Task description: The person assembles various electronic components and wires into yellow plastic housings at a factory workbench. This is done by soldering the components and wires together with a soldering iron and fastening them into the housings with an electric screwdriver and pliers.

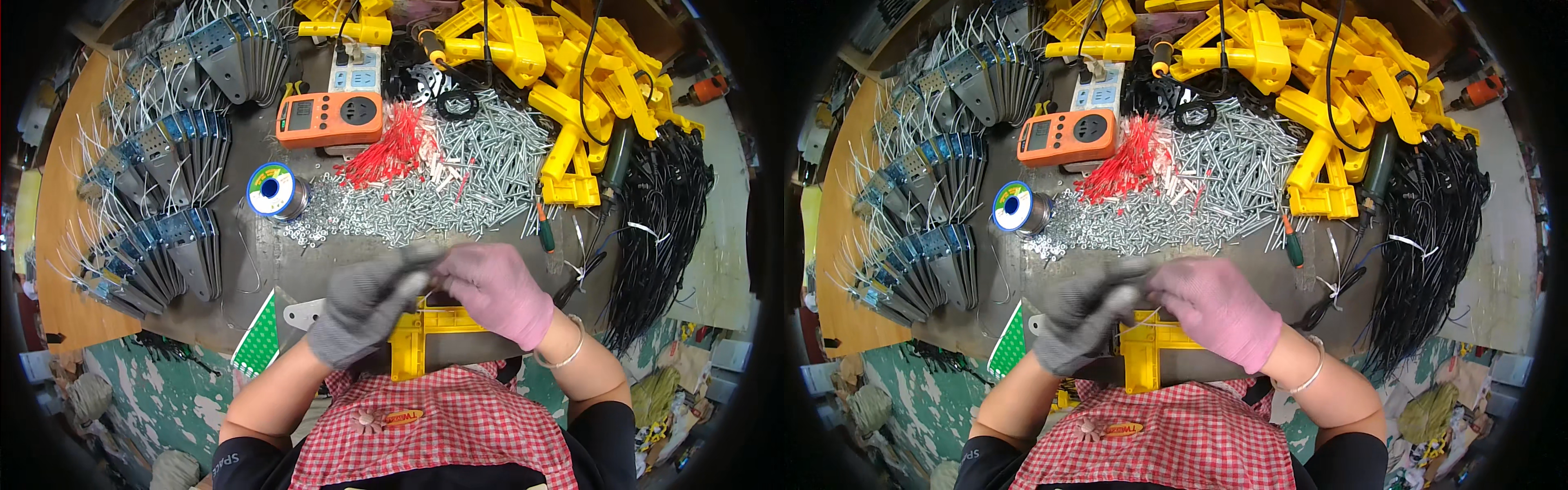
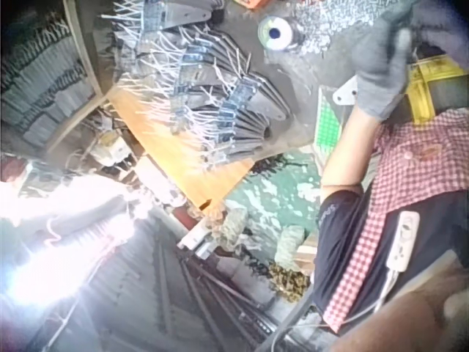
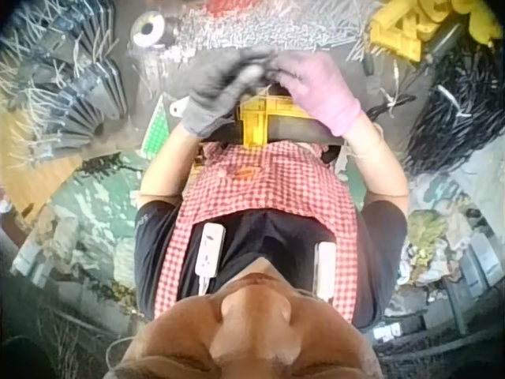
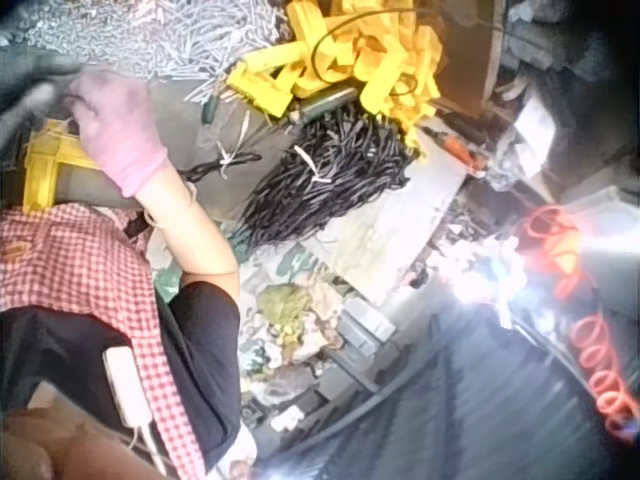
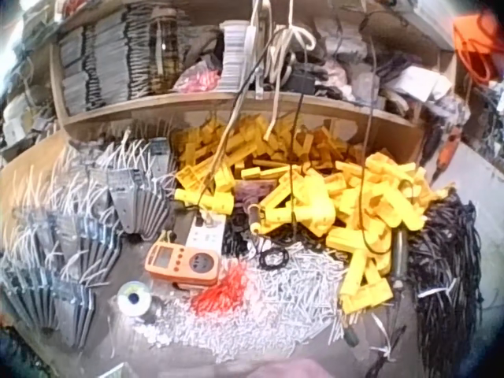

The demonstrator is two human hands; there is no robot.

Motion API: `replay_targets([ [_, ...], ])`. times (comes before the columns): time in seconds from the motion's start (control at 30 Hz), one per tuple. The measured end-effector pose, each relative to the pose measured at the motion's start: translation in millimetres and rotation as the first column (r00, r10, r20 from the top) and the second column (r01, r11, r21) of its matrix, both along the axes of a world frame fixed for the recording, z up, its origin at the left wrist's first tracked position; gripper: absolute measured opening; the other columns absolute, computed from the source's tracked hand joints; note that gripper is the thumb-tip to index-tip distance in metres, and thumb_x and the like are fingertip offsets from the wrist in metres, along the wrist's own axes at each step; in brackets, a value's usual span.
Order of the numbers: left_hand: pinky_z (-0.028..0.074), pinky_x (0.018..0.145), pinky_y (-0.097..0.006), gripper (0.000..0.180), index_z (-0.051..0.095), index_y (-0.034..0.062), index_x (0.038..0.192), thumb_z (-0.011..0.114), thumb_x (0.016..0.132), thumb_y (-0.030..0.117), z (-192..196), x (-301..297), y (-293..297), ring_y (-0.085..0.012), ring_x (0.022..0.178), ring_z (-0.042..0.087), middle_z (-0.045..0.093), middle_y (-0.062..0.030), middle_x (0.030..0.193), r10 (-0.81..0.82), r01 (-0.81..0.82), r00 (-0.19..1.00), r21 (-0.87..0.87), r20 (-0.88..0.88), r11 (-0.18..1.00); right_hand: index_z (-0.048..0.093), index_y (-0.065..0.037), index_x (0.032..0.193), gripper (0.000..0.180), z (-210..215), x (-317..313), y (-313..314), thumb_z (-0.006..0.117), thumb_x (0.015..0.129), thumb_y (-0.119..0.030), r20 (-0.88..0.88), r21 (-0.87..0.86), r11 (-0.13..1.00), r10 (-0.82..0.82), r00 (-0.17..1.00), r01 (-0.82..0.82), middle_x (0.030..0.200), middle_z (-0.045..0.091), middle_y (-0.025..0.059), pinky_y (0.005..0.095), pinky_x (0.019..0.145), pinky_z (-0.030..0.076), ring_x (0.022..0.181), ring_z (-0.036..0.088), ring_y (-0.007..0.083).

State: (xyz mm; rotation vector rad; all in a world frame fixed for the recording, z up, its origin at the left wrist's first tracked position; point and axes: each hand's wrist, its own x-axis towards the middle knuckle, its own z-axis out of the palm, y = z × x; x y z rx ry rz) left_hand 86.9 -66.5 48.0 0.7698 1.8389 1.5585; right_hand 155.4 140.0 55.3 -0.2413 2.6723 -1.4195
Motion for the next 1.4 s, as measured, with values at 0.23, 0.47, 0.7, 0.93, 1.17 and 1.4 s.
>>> replay_targets([
  [0.23, 0.052, 0.083, -0.041, 0.041, 0.071, 0.0098, 0.114, 0.081, 0.08, 0.03, 17.7, 3.7, -55.3, -0.0273, 0.089, 0.067, 0.069, -0.0127, 0.104, -0.151, -0.093, 0.849, -0.425, -0.506, 0.9, 0.065, -0.007, 0.094, 0.013, -4.9, 38.1, -9.2, 0.069, 0.086, -0.017, 0.046, 0.281, 0.957, -0.083, 0.996, 0.066, 0.09, 0.061, 0.0102, 0.0452, 0.083, 0.053, 0.094, 0.061, 0.0345],
  [0.47, 0.045, 0.089, -0.046, 0.03, 0.07, 0.0109, 0.102, 0.078, 0.074, 0.017, -53.7, 43.7, -17.9, -0.0296, 0.101, 0.063, 0.069, -0.0082, 0.111, -0.015, -0.331, 0.517, -0.216, -0.856, 0.919, 0.064, -0.006, 0.087, 0.013, -32.6, 31.2, -0.5, 0.07, 0.085, -0.017, -0.081, 0.218, 0.976, -0.01, 0.997, 0.028, 0.085, 0.062, 0.0111, 0.0429, 0.077, 0.052, 0.088, 0.062, 0.0323],
  [0.7, 0.047, 0.086, -0.045, 0.025, 0.07, 0.0095, 0.098, 0.077, 0.073, 0.008, -60.2, 34.2, -12.2, -0.0295, 0.096, 0.064, 0.071, -0.0074, 0.104, 0.116, -0.344, 0.512, -0.08, -0.851, 0.936, 0.065, -0.008, 0.097, 0.021, -7.1, 10.1, -13.4, 0.07, 0.085, -0.025, -0.201, 0.367, 0.924, -0.036, 0.979, 0.109, 0.097, 0.062, 0.0105, 0.043, 0.085, 0.05, 0.097, 0.06, 0.0323],
  [0.93, 0.046, 0.09, -0.045, 0.023, 0.069, 0.0096, 0.096, 0.078, 0.075, 0.012, -53.8, 30.4, -16.8, -0.0306, 0.099, 0.064, 0.071, -0.0078, 0.108, 0.144, -0.32, 0.543, -0.045, -0.828, 0.946, 0.061, -0.007, 0.106, 0.024, -39.0, -0.4, 14.4, 0.069, 0.088, -0.022, -0.314, 0.287, 0.942, -0.077, 0.946, 0.172, 0.092, 0.061, 0.011, 0.0433, 0.083, 0.051, 0.092, 0.061, 0.0314],
  [1.17, 0.042, 0.101, -0.046, 0.021, 0.068, 0.0071, 0.101, 0.07, 0.082, 0.018, -55.2, 34.4, -11.7, -0.0286, 0.108, 0.064, 0.069, -0.0117, 0.115, -0.079, -0.259, 0.545, -0.257, -0.835, 0.931, 0.055, -0.003, 0.11, 0.015, -41.1, 14.0, -2.9, 0.058, 0.096, -0.009, -0.155, 0.192, 0.923, -0.306, 0.939, 0.332, 0.098, 0.063, 0.0216, 0.0481, 0.079, 0.051, 0.093, 0.062, 0.0429],
  [1.4, 0.051, 0.088, -0.042, 0.012, 0.07, 0.008, 0.093, 0.069, 0.086, 0.017, -26.8, -7.0, 21.3, -0.0297, 0.099, 0.067, 0.07, -0.0116, 0.108, -0.008, -0.349, 0.56, -0.244, -0.828, 0.905, 0.056, -0.002, 0.109, 0.016, -43.8, 20.5, -8.2, 0.061, 0.095, -0.008, -0.18, 0.1, 0.895, -0.414, 0.892, 0.436, 0.095, 0.065, 0.0201, 0.0469, 0.074, 0.052, 0.086, 0.063, 0.0427],
])
